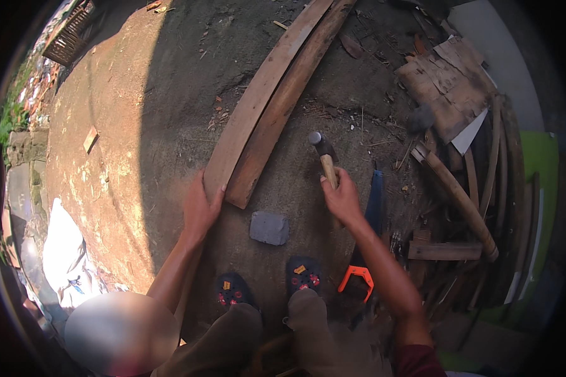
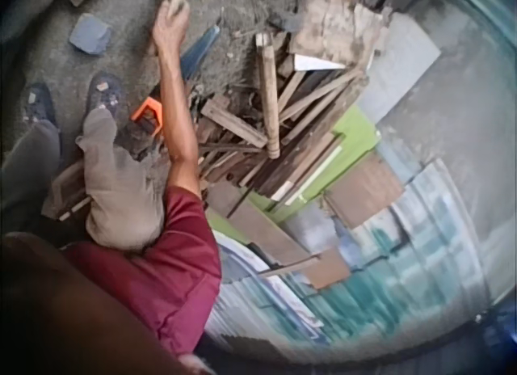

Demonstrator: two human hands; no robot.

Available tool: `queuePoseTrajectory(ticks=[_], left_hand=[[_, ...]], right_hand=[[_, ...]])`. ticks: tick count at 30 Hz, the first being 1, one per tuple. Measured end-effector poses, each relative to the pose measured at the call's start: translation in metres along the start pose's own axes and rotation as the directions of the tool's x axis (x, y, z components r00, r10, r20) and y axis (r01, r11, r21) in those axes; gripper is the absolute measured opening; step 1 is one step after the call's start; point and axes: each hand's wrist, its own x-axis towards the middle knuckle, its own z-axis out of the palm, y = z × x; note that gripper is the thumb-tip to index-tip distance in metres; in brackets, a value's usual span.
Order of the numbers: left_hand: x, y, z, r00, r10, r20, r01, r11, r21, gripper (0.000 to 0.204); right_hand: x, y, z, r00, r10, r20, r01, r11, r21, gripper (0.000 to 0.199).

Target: The person sits on the ground and uses a hand saw to cut a long wooden plank. They then use a hammer to split the plank and remove a section, repeating the process to shape the wood.

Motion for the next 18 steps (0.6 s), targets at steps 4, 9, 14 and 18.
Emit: queuePoseTrajectory(ticks=[4,9,14,18], left_hand=[[0.003,-0.012,-0.013,0.999,0.000,-0.043,0.001,1.000,0.025,0.071],[-0.022,0.042,-0.075,0.997,0.059,0.052,-0.067,0.984,0.166,0.067],[-0.070,0.117,-0.180,0.965,-0.099,0.243,0.060,0.985,0.163,0.059],[-0.097,0.193,-0.255,0.880,-0.283,0.381,0.246,0.959,0.143,0.055]], right_hand=[[-0.015,-0.033,0.018,0.968,0.233,0.096,-0.251,0.919,0.304,0.037],[-0.073,-0.063,-0.023,0.887,0.444,0.130,-0.462,0.862,0.207,0.036],[-0.157,-0.116,-0.108,0.839,0.526,0.140,-0.540,0.837,0.090,0.030],[-0.215,-0.203,-0.171,0.609,0.763,0.218,-0.691,0.376,0.617,0.019]])
